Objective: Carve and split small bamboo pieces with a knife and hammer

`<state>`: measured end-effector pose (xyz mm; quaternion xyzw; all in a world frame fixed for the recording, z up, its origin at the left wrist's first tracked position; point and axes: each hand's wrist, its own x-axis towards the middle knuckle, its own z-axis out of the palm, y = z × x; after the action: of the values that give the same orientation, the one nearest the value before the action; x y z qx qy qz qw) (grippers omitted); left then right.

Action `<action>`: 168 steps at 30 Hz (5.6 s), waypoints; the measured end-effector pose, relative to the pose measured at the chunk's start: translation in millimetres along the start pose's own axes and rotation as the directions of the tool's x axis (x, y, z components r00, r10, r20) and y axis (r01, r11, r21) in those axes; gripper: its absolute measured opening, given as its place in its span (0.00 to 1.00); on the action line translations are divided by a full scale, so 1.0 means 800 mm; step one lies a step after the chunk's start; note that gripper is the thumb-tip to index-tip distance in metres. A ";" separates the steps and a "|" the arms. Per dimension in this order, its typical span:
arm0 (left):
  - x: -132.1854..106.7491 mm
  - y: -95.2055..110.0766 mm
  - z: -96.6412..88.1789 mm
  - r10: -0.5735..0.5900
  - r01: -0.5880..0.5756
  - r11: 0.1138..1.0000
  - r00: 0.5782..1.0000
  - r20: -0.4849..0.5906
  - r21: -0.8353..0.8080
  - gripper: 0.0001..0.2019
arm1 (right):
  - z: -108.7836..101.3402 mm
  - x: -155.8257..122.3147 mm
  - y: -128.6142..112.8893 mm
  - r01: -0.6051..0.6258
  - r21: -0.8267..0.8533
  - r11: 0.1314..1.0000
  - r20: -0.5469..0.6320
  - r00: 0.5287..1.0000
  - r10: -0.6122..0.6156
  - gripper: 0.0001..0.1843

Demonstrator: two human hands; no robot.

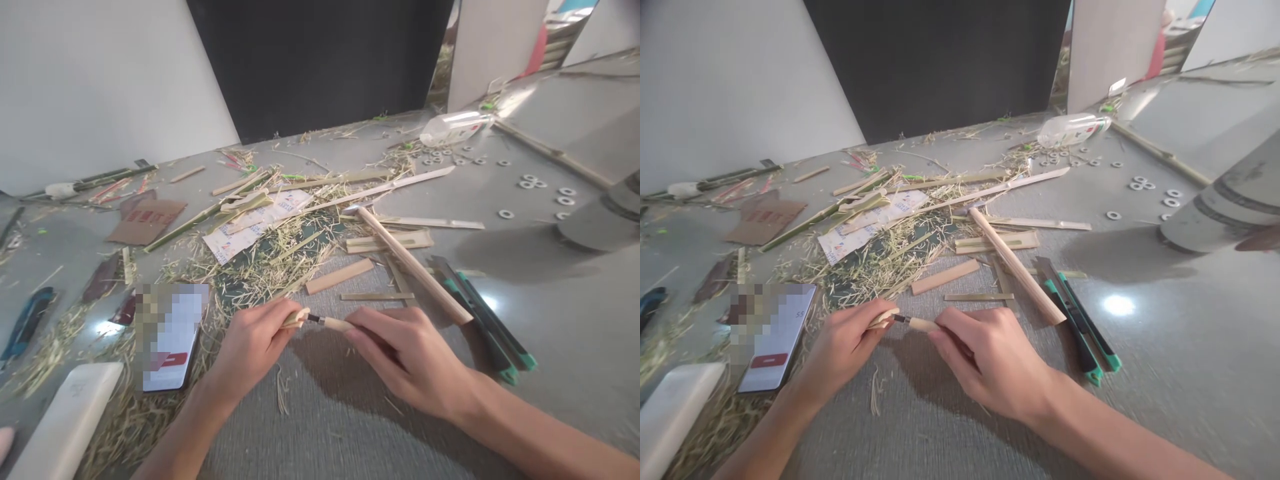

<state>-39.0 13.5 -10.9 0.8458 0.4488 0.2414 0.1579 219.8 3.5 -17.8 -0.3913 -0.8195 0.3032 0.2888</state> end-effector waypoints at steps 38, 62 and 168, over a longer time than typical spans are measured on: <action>-0.002 -0.012 -0.006 0.052 -0.135 0.954 0.954 0.294 0.267 0.14 | -0.005 0.012 0.024 -0.018 -0.009 1.000 0.151 0.988 0.020 0.17; -0.005 -0.011 -0.010 -0.008 -0.055 0.963 0.972 0.234 0.265 0.15 | -0.008 0.014 0.024 0.015 0.081 0.997 0.112 0.993 -0.024 0.18; -0.120 0.021 0.002 0.008 -0.066 0.808 0.995 0.101 0.585 0.06 | 0.014 -0.190 -0.081 -0.464 0.876 0.131 0.164 0.542 0.824 0.43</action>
<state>-72.6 -76.1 -29.6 0.8720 0.4772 0.0539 -0.0952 261.6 -156.9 -14.4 -0.5618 -0.2230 0.6776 0.4189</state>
